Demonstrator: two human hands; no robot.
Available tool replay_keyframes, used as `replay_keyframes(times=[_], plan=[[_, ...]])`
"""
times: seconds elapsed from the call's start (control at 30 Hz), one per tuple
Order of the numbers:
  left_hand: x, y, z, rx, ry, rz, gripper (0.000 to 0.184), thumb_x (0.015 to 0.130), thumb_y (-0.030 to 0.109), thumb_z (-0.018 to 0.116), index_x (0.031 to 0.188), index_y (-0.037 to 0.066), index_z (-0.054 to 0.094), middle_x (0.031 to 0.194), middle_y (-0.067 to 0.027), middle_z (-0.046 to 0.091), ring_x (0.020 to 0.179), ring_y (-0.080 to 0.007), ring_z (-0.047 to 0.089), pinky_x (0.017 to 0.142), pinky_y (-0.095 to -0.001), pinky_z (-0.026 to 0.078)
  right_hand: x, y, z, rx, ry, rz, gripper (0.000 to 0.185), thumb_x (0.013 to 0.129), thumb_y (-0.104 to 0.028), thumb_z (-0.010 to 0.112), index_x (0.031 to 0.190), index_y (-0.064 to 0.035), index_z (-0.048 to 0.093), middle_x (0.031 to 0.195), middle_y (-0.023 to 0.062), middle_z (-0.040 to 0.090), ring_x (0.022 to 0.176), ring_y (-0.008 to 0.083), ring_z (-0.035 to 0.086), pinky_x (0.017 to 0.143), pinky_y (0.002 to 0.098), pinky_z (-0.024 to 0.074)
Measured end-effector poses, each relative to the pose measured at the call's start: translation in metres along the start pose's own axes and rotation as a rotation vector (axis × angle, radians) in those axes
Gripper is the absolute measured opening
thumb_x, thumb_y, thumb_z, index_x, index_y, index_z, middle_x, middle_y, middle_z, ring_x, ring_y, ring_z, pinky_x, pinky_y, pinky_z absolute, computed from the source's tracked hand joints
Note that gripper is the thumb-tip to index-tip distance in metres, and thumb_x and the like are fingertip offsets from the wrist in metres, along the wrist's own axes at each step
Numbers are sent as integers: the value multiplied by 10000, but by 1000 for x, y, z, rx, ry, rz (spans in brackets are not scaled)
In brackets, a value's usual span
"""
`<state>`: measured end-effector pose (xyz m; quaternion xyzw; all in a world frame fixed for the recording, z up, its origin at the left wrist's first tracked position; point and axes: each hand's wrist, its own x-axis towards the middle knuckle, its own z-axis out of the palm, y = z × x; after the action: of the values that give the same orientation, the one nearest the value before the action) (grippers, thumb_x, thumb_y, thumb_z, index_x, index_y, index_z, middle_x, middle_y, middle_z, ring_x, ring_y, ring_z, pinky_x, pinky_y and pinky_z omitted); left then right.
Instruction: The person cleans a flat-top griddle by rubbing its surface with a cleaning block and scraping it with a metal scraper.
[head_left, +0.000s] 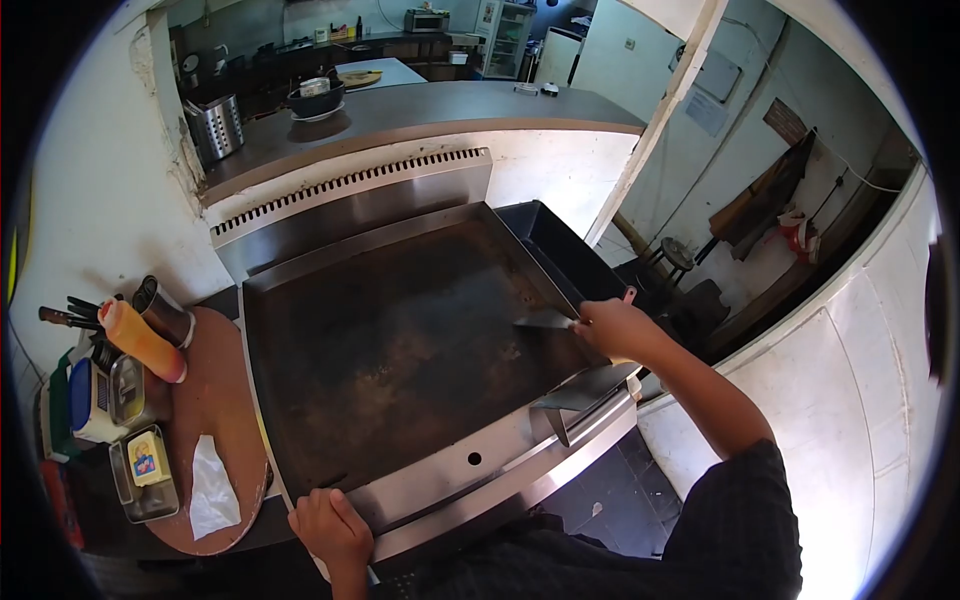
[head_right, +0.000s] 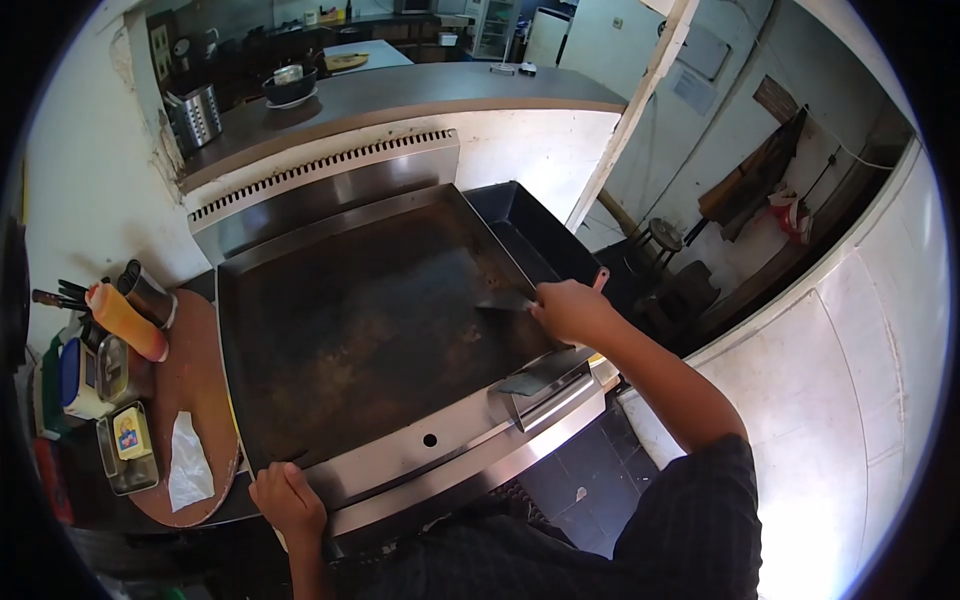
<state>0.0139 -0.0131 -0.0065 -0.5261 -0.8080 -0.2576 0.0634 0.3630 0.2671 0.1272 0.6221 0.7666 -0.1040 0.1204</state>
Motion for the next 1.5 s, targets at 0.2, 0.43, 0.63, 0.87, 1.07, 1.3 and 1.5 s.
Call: replay_keyframes(times=[0.2, 0.43, 0.63, 0.87, 1.07, 1.3, 1.5], plan=[[1, 3, 0, -4, 13, -15, 284, 1008, 164, 426, 769, 50, 528, 754, -116, 516, 728, -294, 444, 773, -408, 347, 97, -12, 2, -8, 129, -137, 275, 1004, -286, 607, 1038, -32, 707, 950, 136, 734, 843, 351, 695, 743, 422, 541], [1, 2, 1, 0, 8, -39, 265, 996, 157, 438, 773, 51, 536, 746, -113, 520, 721, -291, 446, 769, -407, 348, 190, -30, -11, -40, 177, -260, 324, 941, -278, 635, 1019, 26, 714, 976, 192, 734, 916, 409, 703, 768, 468, 560], [5, 2, 3, 2, 47, -27, 233, 977, 152, 464, 776, 63, 540, 749, -100, 530, 714, -291, 457, 757, -400, 352, 238, -37, -21, -51, 236, -459, 287, 917, -273, 681, 981, 4, 722, 935, 154, 742, 834, 350, 695, 759, 412, 547], [3, 4, 2, 4, 61, -36, 207, 954, 142, 489, 764, 79, 542, 750, -83, 539, 704, -286, 466, 748, -389, 356, 288, -54, -30, 330, 28, -801, 221, 868, -231, 757, 938, -23, 730, 893, 72, 753, 747, 235, 662, 751, 350, 527], [5, 7, 1, -19, 77, -73, 207, 946, 139, 494, 753, 82, 541, 743, -77, 537, 697, -280, 465, 751, -382, 358, 292, -123, -43, 212, -6, -864, 202, 844, -211, 780, 938, -36, 742, 904, 37, 753, 757, 193, 645, 748, 346, 522], [5, 8, 1, -56, 100, -84, 210, 939, 140, 499, 741, 84, 542, 734, -73, 534, 692, -271, 463, 749, -376, 360, 286, -166, -55, 57, 25, -877, 219, 836, -285, 766, 926, -87, 748, 942, 13, 760, 840, 240, 667, 816, 364, 527], [4, 9, 0, -69, 96, -94, 216, 938, 137, 499, 734, 85, 546, 729, -72, 530, 690, -265, 459, 745, -375, 360, 286, -151, -59, -15, 46, -879, 249, 820, -317, 775, 907, -85, 745, 904, 23, 750, 819, 241, 659, 803, 358, 525]])
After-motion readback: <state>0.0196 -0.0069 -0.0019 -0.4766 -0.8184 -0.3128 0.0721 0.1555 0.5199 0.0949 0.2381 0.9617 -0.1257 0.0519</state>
